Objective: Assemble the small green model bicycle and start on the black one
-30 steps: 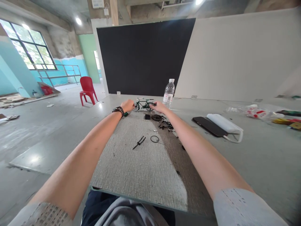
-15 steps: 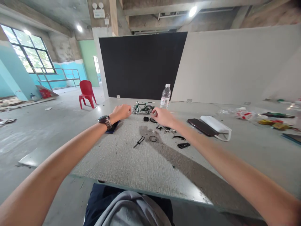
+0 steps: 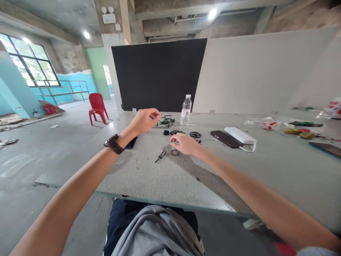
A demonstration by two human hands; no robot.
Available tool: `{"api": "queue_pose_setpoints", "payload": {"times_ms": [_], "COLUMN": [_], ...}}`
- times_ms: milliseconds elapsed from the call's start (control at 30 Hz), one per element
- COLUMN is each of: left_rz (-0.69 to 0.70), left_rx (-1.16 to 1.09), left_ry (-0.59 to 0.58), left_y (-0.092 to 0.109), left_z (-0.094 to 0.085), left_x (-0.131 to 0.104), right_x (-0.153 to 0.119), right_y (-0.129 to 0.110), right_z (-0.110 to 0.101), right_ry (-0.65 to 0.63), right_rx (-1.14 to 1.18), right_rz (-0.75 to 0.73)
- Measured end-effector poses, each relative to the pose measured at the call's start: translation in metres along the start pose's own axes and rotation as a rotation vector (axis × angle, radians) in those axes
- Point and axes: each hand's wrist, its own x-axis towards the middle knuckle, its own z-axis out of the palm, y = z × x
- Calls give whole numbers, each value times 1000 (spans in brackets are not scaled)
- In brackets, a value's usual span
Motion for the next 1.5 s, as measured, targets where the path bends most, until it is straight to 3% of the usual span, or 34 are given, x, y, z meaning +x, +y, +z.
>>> {"api": "queue_pose_setpoints", "payload": {"times_ms": [67,133,300,433,567,733,900,1233,1500], "left_rz": [56,106,109,247,227,93,31,38,72], "left_rx": [-15,6,190,342,327,280,211,122,140], "left_ry": [-55,-234,-470,-455,-357,-411,-469,-465,-445], "left_y": [7,9,-5,-24,-41,-53,-53,-59,-61], "left_z": [-5,-1,44,85,105,106,103,107,109], "left_x": [6,8,1,-11,-30,-49,-50,-49,-50], "right_x": [-2,-4,-14,-16,-11,-10,-20,-17,-18], "right_y": [-1,-2,1,3,15,54,81,70,80], "right_z": [1,1,3,4,-2,-15,-23,-20,-12], "right_ry": [-28,-55,-93,-115,-38,41,-48,-20,-5], "right_rx": [-8,-10,-5,-19,-62,-174,-240,-244,-256], "right_rz": [-11,-24,-72,-65,25,307,333,314,337]}}
